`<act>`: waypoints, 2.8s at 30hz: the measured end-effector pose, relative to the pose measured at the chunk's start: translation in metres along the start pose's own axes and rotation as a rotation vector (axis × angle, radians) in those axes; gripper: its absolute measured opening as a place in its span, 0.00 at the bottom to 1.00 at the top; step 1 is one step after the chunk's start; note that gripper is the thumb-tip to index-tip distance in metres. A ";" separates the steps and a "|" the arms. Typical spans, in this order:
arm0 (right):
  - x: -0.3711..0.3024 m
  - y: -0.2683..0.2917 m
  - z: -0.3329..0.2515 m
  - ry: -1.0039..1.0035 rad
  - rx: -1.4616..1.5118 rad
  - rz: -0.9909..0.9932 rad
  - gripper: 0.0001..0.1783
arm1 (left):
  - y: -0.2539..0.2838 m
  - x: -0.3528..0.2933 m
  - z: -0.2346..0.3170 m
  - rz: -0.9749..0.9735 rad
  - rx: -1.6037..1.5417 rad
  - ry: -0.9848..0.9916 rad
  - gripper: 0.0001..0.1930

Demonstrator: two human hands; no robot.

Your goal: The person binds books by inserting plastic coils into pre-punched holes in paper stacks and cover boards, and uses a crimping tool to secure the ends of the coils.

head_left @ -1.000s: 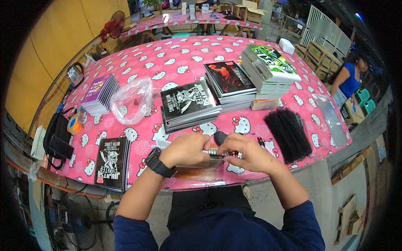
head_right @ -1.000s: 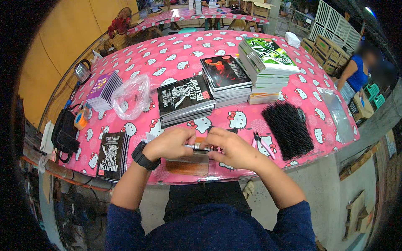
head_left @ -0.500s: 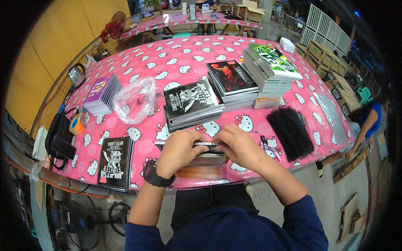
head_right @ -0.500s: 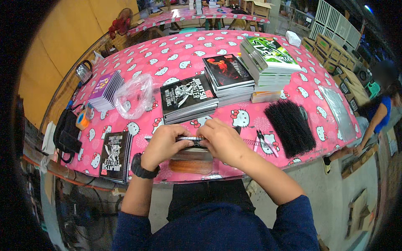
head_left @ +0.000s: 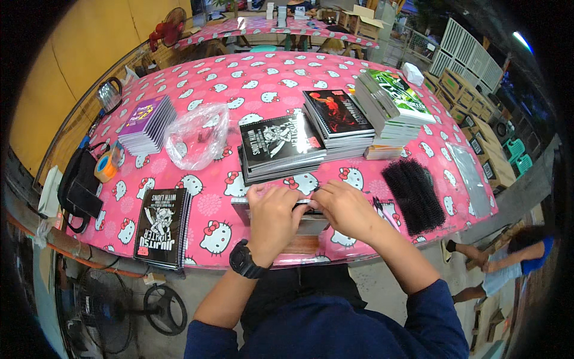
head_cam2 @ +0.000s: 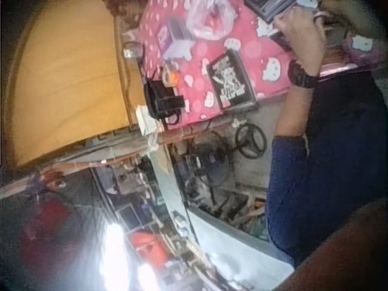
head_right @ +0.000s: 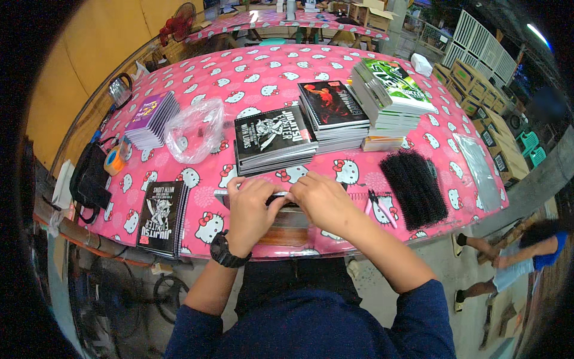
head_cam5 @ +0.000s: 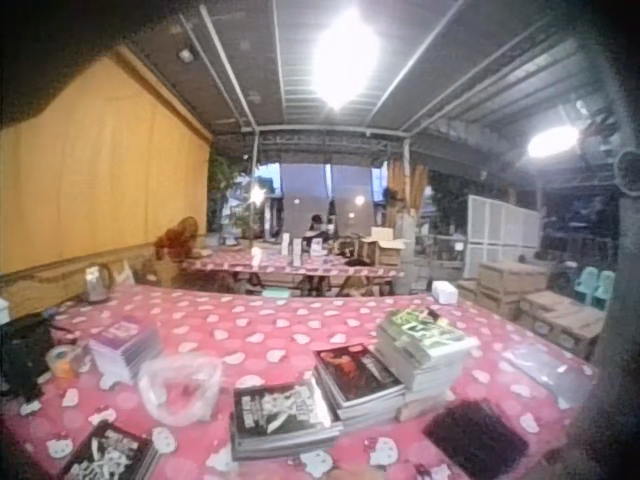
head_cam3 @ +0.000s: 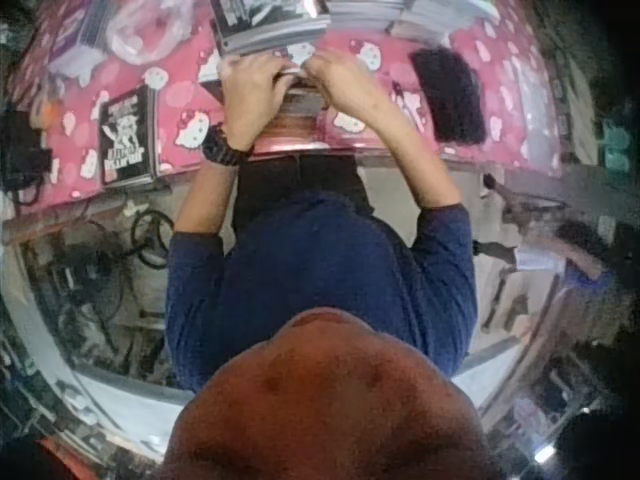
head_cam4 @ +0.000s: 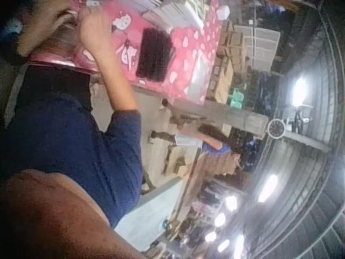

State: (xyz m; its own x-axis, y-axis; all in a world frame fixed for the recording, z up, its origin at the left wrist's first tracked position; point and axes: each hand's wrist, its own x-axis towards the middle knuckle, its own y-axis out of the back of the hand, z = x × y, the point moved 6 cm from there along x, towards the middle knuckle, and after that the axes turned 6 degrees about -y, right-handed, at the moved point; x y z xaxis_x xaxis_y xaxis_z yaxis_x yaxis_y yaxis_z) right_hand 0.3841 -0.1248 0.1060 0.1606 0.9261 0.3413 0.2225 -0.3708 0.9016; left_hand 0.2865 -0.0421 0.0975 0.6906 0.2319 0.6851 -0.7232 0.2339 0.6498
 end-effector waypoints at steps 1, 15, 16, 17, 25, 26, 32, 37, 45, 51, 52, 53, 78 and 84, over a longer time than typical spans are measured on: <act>0.004 0.004 -0.001 0.014 0.023 -0.027 0.12 | 0.001 -0.001 -0.002 0.002 0.003 0.019 0.08; -0.009 0.010 -0.006 0.052 0.170 0.126 0.23 | 0.003 -0.004 0.000 -0.021 -0.013 -0.004 0.09; -0.010 0.007 -0.005 0.013 0.138 0.084 0.24 | 0.002 -0.004 0.001 -0.015 -0.026 -0.007 0.09; -0.011 0.005 -0.004 -0.028 0.107 0.046 0.24 | 0.003 -0.003 0.002 -0.012 -0.038 -0.014 0.08; -0.024 0.018 0.139 -0.400 0.433 -0.004 0.20 | -0.004 -0.005 0.005 -0.115 0.018 -0.114 0.08; -0.035 0.005 0.168 -0.509 0.316 -0.094 0.22 | -0.005 -0.001 0.009 -0.129 -0.060 -0.115 0.09; -0.062 -0.070 0.164 -0.706 0.321 -0.019 0.25 | 0.003 0.000 0.005 -0.151 -0.115 -0.117 0.10; -0.059 -0.068 0.189 -0.756 0.482 0.247 0.19 | 0.004 -0.001 0.006 -0.198 -0.024 -0.109 0.09; -0.037 -0.069 0.140 -0.461 0.028 0.046 0.37 | 0.004 -0.004 0.001 -0.163 -0.050 -0.052 0.09; -0.031 -0.083 0.132 -0.418 0.426 -0.095 0.34 | 0.002 -0.007 0.000 -0.131 0.011 -0.058 0.10; -0.034 -0.085 0.124 -0.454 0.863 -0.108 0.34 | 0.002 -0.006 -0.001 -0.142 0.001 -0.031 0.10; -0.036 -0.088 0.116 -0.485 1.302 -0.120 0.35 | 0.004 -0.007 -0.003 -0.143 0.005 -0.021 0.10; 0.015 -0.037 0.064 -0.250 0.772 -0.437 0.23 | 0.011 -0.046 -0.030 0.229 0.015 0.109 0.38; 0.011 -0.031 0.036 -0.082 1.251 -0.443 0.33 | -0.014 -0.078 -0.063 0.651 -0.850 0.425 0.36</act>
State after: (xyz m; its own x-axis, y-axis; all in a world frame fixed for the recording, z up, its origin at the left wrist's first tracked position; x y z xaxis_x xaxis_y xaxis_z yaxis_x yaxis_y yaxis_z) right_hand 0.4133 -0.1052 0.0721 -0.1069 0.9939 0.0277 0.9923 0.1049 0.0664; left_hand 0.2430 -0.0045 0.0143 0.2533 0.8039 0.5381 -0.8153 0.4767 -0.3285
